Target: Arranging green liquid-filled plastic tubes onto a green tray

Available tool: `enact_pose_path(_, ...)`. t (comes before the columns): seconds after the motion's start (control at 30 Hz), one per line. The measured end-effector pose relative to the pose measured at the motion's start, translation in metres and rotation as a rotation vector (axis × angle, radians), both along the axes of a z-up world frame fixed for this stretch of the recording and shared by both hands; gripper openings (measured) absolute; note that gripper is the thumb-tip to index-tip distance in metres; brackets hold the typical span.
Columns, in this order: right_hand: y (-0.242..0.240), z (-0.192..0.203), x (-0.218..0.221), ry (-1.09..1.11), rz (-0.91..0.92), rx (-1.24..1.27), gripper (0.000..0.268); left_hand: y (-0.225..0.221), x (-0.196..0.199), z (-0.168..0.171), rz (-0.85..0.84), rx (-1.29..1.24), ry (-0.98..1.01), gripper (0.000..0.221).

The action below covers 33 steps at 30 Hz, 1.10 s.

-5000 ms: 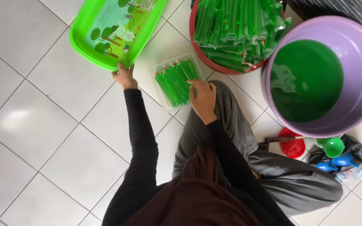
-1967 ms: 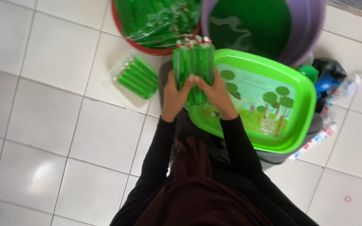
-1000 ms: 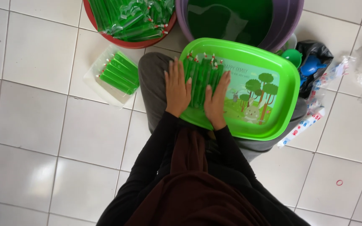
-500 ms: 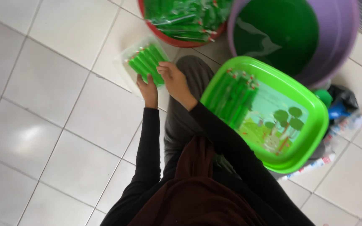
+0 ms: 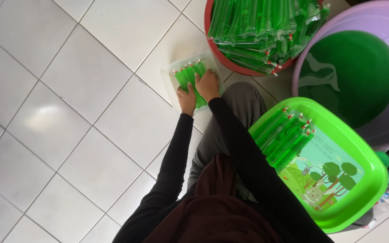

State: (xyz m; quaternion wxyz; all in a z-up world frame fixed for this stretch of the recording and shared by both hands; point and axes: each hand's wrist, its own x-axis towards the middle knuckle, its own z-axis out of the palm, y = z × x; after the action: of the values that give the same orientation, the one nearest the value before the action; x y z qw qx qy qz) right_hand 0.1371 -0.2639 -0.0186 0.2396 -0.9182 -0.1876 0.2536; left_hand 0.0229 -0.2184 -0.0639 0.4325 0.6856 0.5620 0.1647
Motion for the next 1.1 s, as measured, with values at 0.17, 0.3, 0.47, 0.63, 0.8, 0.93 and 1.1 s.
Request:
enact_pose_path(0.17, -0.004, 0.042, -0.001, 0.393, -0.117, 0.169, 0.09, -0.004, -0.007, 0.05, -0.085, -0.262, -0.027, 0.063)
enact_pose_path(0.3, -0.007, 0.065, -0.005, 0.495, 0.014, 0.186, 0.1, -0.009, -0.007, 0.095, -0.117, -0.344, -0.173, 0.054)
enact_pose_path(0.47, -0.022, 0.135, -0.022, 0.398, 0.015, 0.277, 0.078, -0.014, -0.009, 0.11, -0.183, -0.217, -0.268, 0.044)
enact_pose_path(0.63, -0.094, 0.257, -0.044, 0.195, -0.177, 0.5, 0.04, -0.061, 0.0, 0.229, -0.422, -0.114, -0.382, 0.045)
enact_pose_path(0.8, -0.236, 0.329, -0.064, -0.031, -0.367, 0.525, 0.047, -0.176, 0.011, 0.313, -0.782, -0.068, -0.419, 0.053)
enact_pose_path(0.93, -0.346, 0.353, -0.107, -0.041, -0.607, 0.483, 0.054, -0.289, -0.008, 0.305, -1.009, -0.302, -0.462, 0.053)
enact_pose_path(1.1, -0.454, 0.23, -0.138, -0.065, -0.868, 0.367, 0.046, -0.376, -0.038, 0.291, -1.33, -0.011, -0.313, 0.058)
